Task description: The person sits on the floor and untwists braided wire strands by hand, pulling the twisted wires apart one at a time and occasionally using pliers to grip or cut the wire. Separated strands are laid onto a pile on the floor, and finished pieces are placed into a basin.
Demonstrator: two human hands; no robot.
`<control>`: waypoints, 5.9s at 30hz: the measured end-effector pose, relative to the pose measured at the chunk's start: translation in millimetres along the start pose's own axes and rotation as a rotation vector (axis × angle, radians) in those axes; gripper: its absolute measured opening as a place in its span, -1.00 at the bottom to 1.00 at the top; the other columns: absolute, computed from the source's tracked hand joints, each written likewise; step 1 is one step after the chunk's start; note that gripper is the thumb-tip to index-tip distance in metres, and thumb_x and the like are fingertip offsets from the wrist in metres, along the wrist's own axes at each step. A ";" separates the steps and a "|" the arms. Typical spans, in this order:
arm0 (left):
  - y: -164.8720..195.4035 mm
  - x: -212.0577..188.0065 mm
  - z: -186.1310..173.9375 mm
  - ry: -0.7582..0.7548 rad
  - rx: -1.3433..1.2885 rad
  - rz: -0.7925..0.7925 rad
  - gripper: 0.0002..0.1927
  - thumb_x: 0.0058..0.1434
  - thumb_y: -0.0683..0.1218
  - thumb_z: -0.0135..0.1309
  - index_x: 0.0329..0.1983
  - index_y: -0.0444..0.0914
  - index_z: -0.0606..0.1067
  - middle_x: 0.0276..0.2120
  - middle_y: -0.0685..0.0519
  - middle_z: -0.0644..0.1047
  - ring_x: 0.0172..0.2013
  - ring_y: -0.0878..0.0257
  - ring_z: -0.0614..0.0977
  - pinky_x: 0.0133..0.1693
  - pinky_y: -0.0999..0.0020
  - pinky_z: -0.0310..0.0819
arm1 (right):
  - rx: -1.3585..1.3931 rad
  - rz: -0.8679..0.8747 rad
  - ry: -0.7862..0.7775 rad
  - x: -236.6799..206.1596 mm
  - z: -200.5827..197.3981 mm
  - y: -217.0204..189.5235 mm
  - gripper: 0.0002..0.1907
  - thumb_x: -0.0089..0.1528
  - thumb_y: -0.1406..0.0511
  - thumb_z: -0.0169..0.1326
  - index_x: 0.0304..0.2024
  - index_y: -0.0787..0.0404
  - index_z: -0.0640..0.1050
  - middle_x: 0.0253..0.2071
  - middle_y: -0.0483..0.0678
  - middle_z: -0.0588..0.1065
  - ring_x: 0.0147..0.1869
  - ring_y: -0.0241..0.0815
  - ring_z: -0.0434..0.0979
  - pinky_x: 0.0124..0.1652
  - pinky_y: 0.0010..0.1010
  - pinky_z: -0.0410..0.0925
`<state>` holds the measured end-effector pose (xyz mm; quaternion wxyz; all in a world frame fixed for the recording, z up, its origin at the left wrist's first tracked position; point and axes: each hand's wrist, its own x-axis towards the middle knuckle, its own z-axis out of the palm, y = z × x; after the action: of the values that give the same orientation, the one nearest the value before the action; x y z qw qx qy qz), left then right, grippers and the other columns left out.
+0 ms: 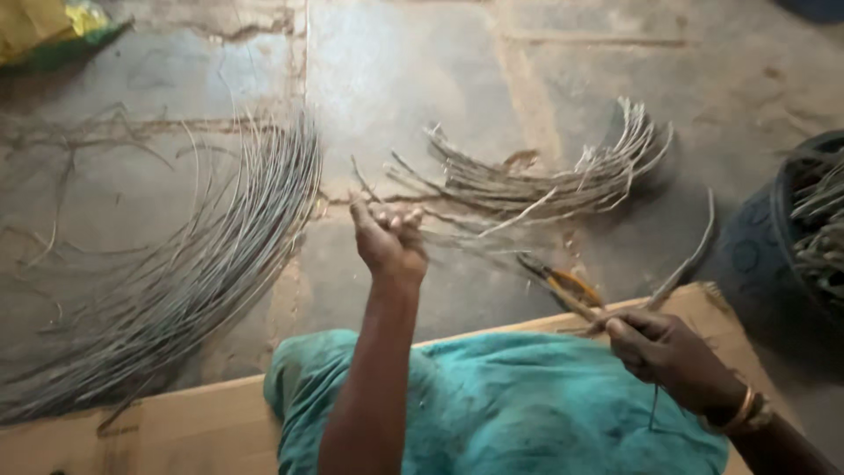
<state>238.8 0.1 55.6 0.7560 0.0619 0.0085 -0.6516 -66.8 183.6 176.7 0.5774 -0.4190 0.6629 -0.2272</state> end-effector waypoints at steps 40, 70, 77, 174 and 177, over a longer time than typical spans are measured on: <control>-23.3 -18.9 -69.6 0.111 0.419 -0.260 -0.57 0.47 0.18 0.07 -0.37 -0.19 0.35 -0.64 0.15 0.31 -0.67 0.34 0.38 -0.60 0.32 0.38 | -0.155 -0.466 -0.188 125.9 160.5 36.2 -0.46 0.30 0.19 0.23 0.21 0.33 0.40 -0.24 -0.11 0.64 -0.22 -0.39 0.61 -0.24 -0.48 0.47; -73.9 -3.3 -163.2 -0.328 2.151 -0.904 -0.56 0.25 0.15 0.18 -0.49 -0.32 0.59 -0.48 -0.24 0.62 -0.45 -0.05 0.69 -0.42 0.08 0.54 | -1.051 -0.111 0.275 255.6 -27.0 106.3 -0.05 -0.07 0.16 0.36 0.28 0.31 0.25 0.19 0.37 0.32 0.07 0.37 0.45 -0.01 0.04 0.39; -84.3 -12.5 -198.9 -0.766 2.703 -0.166 -0.82 0.26 -0.03 0.09 -0.40 -0.16 0.59 -0.47 -0.06 0.64 -0.45 0.04 0.70 -0.44 0.10 0.56 | -0.472 -0.384 0.593 229.2 8.5 100.9 -0.36 0.11 0.11 0.24 0.12 0.27 0.33 -0.28 0.17 0.53 -0.23 0.20 0.61 -0.17 0.01 0.48; -99.0 -36.1 -113.0 -0.826 1.808 -0.819 -0.67 0.43 0.04 -0.08 -0.23 -0.35 0.42 -0.43 -0.34 0.47 -0.37 -0.28 0.49 -0.32 -0.06 0.36 | 0.524 -0.425 -0.111 237.6 -10.4 93.3 -0.81 0.33 0.37 0.13 -0.09 0.42 0.53 -0.03 0.19 0.59 0.05 0.00 0.67 0.07 -0.13 0.54; -95.0 -33.8 -133.5 -0.738 1.689 -1.002 -0.70 0.38 0.03 -0.03 -0.26 -0.33 0.46 -0.45 -0.33 0.46 -0.38 -0.23 0.49 -0.32 -0.01 0.38 | 0.385 -0.407 -0.074 234.7 -7.2 94.5 -0.82 0.36 0.35 0.11 -0.19 0.41 0.60 -0.15 0.16 0.65 -0.09 -0.07 0.68 -0.05 -0.22 0.55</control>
<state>149.1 33.8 -81.5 0.0665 0.3564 -0.6554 -0.6626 -97.2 41.9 -30.9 0.6125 -0.4340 0.4883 -0.4450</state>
